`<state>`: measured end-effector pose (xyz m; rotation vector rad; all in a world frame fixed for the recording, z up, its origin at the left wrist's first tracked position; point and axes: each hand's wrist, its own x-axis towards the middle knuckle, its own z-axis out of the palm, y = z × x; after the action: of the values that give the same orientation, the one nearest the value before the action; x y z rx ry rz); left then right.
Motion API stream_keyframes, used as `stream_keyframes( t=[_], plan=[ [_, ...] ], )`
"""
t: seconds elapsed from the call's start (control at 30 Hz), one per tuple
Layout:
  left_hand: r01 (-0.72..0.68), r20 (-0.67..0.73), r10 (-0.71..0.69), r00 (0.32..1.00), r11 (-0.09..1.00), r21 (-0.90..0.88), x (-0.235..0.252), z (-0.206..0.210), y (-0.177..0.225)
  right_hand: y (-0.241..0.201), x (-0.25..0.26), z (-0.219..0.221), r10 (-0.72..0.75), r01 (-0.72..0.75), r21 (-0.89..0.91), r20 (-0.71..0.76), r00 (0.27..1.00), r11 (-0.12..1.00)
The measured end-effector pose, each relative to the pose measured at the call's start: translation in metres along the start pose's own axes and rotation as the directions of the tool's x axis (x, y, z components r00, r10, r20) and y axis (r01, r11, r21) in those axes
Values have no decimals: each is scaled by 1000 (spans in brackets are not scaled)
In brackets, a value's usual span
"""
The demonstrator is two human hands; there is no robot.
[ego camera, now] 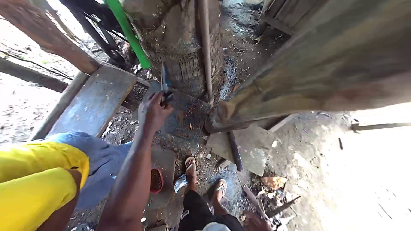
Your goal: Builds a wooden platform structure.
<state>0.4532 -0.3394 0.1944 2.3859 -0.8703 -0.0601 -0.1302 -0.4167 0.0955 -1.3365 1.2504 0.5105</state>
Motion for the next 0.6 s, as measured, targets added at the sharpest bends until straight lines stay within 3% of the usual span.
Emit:
stream_keyframes(
  t=[0.1,0.2,0.27,0.33,0.4,0.43,0.53,0.6],
  plan=[
    [92,-111,-105,988,989,-112,-72,-42,37,-11,11,-9,-80,82,-18,85,993,996],
    [125,-171,-180,969,949,-290,-154,-58,92,-34,10,-16,-220,217,43,321,921,975],
    [50,-263,-155,952,929,-366,-204,-47,129,-46,0,-17,-317,306,111,523,791,946],
    [-11,-323,-141,936,904,-427,-249,-35,171,-51,-14,-14,-413,369,222,688,597,903],
    [-82,-354,-109,929,871,-485,-285,-22,213,-48,-27,-10,-488,389,335,767,416,858],
    [-125,-357,-83,930,843,-524,-301,-15,232,-45,-37,-9,-524,378,392,770,364,839],
    [-220,-326,-11,945,718,-660,-336,7,280,-31,-69,-12,-660,279,598,668,343,751],
    [-250,-291,45,956,648,-720,-353,23,302,-18,-86,-22,-724,184,730,546,421,658]
  ],
)
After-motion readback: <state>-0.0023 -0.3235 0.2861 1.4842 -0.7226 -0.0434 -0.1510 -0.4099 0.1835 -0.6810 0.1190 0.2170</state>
